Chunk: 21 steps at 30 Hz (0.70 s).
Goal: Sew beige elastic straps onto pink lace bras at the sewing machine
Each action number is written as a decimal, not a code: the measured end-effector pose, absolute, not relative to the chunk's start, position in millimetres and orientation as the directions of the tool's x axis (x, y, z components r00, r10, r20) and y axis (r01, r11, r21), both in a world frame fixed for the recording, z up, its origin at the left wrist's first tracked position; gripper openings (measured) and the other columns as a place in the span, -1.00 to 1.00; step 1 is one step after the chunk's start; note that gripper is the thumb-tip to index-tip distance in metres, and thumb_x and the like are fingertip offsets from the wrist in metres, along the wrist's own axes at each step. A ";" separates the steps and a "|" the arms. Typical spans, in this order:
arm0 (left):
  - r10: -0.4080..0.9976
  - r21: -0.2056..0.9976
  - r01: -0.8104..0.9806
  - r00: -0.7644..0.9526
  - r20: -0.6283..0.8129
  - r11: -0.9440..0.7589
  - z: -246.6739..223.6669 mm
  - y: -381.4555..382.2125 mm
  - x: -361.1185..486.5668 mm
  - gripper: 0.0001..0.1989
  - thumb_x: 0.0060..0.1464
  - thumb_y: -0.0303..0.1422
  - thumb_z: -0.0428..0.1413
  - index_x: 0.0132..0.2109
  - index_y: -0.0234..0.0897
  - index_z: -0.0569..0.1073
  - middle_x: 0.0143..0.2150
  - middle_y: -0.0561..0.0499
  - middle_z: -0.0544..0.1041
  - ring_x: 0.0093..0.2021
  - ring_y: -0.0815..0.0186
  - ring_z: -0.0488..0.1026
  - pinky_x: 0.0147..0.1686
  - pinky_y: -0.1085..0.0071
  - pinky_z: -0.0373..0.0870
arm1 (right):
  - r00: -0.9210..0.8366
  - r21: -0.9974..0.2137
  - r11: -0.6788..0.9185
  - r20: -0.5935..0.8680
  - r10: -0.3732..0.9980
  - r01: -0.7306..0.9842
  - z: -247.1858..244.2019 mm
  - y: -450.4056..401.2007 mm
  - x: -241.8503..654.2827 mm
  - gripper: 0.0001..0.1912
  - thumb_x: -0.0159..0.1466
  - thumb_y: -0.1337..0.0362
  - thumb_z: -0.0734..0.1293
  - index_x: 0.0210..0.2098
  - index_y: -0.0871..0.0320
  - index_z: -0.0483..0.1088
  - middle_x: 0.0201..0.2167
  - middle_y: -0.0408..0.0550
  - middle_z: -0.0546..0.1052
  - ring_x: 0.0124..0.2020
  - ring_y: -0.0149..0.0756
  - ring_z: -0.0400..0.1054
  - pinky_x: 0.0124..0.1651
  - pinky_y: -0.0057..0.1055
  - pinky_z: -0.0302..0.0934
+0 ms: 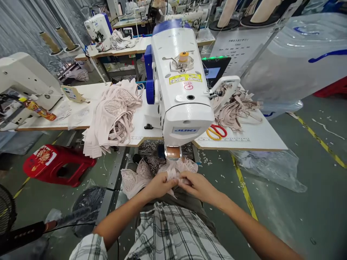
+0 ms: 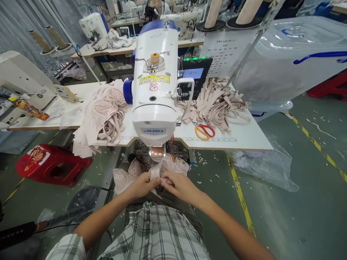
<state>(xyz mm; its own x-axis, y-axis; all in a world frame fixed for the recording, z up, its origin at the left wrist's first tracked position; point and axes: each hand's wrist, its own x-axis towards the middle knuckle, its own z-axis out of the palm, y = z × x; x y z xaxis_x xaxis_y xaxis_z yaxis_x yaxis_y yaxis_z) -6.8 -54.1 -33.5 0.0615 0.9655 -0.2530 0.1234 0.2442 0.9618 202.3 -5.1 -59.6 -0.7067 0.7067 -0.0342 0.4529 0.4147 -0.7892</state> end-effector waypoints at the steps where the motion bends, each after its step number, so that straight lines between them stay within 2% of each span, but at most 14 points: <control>1: 0.962 0.960 0.124 0.079 -0.262 0.251 -34.4 -53.0 -8.1 -0.72 -0.01 -0.18 0.27 -0.49 -0.30 0.53 -0.53 0.04 0.49 -0.49 0.31 0.37 -0.41 0.40 0.35 | -0.607 -0.803 0.365 0.005 0.794 0.472 -63.2 -5.6 204.2 -0.75 0.35 0.05 0.27 -0.22 0.11 0.40 -0.47 -0.14 0.46 -0.52 -0.36 0.27 -0.42 -0.42 0.11; 3: 0.953 0.955 0.114 0.102 -0.284 0.273 -37.4 -51.1 -10.1 -0.71 0.11 -0.16 0.19 -0.41 -0.31 0.54 -0.47 0.01 0.53 -0.46 0.32 0.39 -0.36 0.39 0.36 | -0.358 -0.819 0.258 0.069 0.931 0.512 -69.3 -7.8 208.5 -0.75 0.32 0.05 0.30 -0.25 0.11 0.37 -0.49 -0.18 0.43 -0.56 -0.39 0.21 -0.44 -0.43 0.10; 5: 0.953 0.953 0.065 0.046 -0.299 0.296 -39.7 -49.6 -8.7 -0.69 0.17 -0.13 0.15 -0.29 -0.32 0.55 -0.38 -0.02 0.58 -0.43 0.32 0.43 -0.32 0.39 0.38 | -0.213 -0.815 0.214 0.114 0.970 0.538 -70.7 -11.2 210.9 -0.78 0.33 0.08 0.31 -0.27 0.11 0.38 -0.45 -0.16 0.47 -0.53 -0.40 0.25 -0.41 -0.43 0.14; 7: 0.953 0.954 -0.003 -0.024 -0.301 0.301 -39.7 -48.5 -3.3 -0.68 0.18 -0.12 0.16 -0.24 -0.33 0.55 -0.35 -0.04 0.60 -0.44 0.34 0.45 -0.32 0.40 0.40 | -0.253 -0.802 0.284 0.171 0.952 0.526 -67.1 -15.3 208.6 -0.82 0.37 0.15 0.28 -0.25 0.10 0.43 -0.36 -0.11 0.54 -0.40 -0.35 0.38 -0.31 -0.41 0.22; 10: 0.953 0.954 -0.085 -0.071 -0.293 0.287 -37.7 -48.4 8.4 -0.69 0.15 -0.13 0.21 -0.29 -0.34 0.55 -0.41 -0.01 0.57 -0.45 0.36 0.44 -0.32 0.42 0.40 | -0.361 -0.776 0.445 0.298 0.884 0.448 -58.3 -21.1 196.6 -0.84 0.41 0.25 0.25 -0.18 0.07 0.48 -0.26 -0.08 0.61 -0.20 -0.31 0.48 -0.17 -0.39 0.31; 13: 0.947 0.950 -0.138 -0.125 -0.297 0.280 -39.7 -49.8 17.7 -0.73 0.10 -0.16 0.27 -0.31 -0.32 0.55 -0.44 0.03 0.55 -0.41 0.37 0.45 -0.30 0.45 0.40 | -0.336 -0.757 0.510 0.395 0.855 0.409 -54.5 -24.0 183.2 -0.84 0.41 0.30 0.25 -0.14 0.06 0.49 -0.23 -0.08 0.62 -0.17 -0.33 0.49 -0.13 -0.40 0.35; 17: 0.925 0.946 -0.141 -0.211 -0.316 0.291 -44.3 -51.4 22.3 -0.72 0.03 -0.18 0.32 -0.21 -0.30 0.58 -0.32 0.02 0.61 -0.33 0.34 0.50 -0.25 0.45 0.42 | -0.311 -0.774 0.471 0.365 0.878 0.423 -56.3 -22.7 176.4 -0.84 0.41 0.28 0.26 -0.13 0.06 0.49 -0.19 -0.08 0.61 -0.15 -0.33 0.49 -0.11 -0.39 0.35; 21: 0.927 0.948 -0.006 -0.208 -0.311 0.317 -40.2 -52.4 22.9 -0.72 0.08 -0.16 0.28 -0.24 -0.34 0.60 -0.32 -0.01 0.61 -0.31 0.32 0.49 -0.26 0.45 0.41 | -0.312 -0.825 0.375 0.256 0.915 0.423 -53.9 -19.6 178.7 -0.85 0.40 0.25 0.27 -0.20 0.06 0.50 -0.23 -0.10 0.60 -0.17 -0.33 0.47 -0.13 -0.41 0.30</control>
